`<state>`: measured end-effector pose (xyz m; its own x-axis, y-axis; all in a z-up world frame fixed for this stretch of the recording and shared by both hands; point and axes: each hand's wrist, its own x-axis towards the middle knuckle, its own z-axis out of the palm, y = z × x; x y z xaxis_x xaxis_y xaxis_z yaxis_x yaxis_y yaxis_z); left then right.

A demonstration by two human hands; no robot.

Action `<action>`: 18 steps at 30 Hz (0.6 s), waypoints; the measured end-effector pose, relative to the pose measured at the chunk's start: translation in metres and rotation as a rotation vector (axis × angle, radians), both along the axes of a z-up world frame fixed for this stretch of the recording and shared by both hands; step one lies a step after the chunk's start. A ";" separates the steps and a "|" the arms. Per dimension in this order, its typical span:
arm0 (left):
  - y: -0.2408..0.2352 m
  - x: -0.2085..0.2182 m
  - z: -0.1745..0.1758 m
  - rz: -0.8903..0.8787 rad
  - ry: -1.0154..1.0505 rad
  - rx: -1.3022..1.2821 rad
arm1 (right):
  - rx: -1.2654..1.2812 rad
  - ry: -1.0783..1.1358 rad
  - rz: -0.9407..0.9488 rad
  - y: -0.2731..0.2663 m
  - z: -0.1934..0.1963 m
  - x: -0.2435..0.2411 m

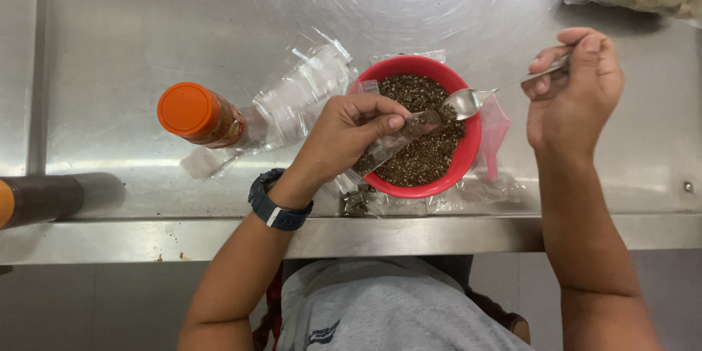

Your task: The person uses a spoon to transfer a mixture of seeds from a bowl into small plastic pouches.

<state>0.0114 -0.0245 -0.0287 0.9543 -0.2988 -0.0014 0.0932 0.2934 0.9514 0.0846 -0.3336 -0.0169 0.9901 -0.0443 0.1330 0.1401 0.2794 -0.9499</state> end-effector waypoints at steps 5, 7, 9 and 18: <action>0.000 0.000 -0.002 0.006 -0.010 0.044 | 0.066 -0.054 -0.017 0.008 0.031 -0.014; 0.000 0.000 -0.001 0.001 -0.012 0.025 | -0.009 -0.162 -0.002 0.019 0.045 -0.019; 0.001 0.000 0.000 0.009 -0.012 0.063 | -0.086 -0.271 0.018 0.032 0.057 -0.027; 0.002 -0.001 -0.005 0.018 -0.046 -0.017 | -0.385 -0.428 -0.034 0.027 0.036 -0.045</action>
